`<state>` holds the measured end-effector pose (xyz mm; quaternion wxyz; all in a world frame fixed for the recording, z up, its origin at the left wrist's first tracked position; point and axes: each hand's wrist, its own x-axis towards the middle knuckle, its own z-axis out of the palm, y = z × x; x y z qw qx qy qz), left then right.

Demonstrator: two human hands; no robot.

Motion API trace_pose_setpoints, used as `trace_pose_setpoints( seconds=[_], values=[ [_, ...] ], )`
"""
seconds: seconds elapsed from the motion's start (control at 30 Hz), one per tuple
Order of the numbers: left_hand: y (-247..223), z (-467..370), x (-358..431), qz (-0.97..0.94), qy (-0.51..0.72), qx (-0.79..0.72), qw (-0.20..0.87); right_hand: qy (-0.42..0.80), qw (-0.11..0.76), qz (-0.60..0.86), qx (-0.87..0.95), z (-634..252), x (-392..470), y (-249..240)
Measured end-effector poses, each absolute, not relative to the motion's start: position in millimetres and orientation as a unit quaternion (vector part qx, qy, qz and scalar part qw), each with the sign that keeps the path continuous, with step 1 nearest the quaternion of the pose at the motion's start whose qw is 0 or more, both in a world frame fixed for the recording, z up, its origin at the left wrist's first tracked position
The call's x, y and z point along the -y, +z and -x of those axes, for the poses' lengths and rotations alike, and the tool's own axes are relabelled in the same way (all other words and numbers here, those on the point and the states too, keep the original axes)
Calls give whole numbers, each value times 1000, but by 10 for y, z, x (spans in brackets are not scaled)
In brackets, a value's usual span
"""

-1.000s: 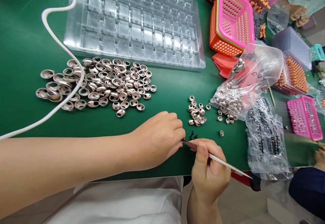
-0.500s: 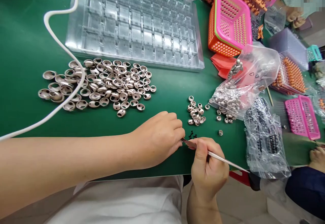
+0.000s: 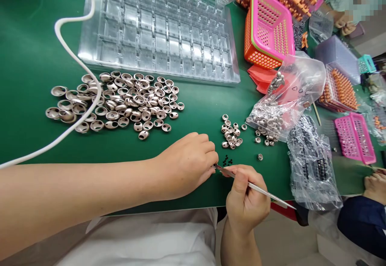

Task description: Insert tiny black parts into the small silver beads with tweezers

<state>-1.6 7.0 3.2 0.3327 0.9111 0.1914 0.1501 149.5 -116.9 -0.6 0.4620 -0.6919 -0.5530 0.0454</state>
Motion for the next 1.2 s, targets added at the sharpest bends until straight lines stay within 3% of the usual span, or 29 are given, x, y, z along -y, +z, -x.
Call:
trace_pose_setpoints(
  seconds=[0.47,1.2],
  values=[
    [35,18,-60,-908,156,-196,337,30,378,704,600,-1502,1170,75],
    [22,22,-47,-906,170,-188,340,5,317,663,678,-1502,913,191]
  ],
)
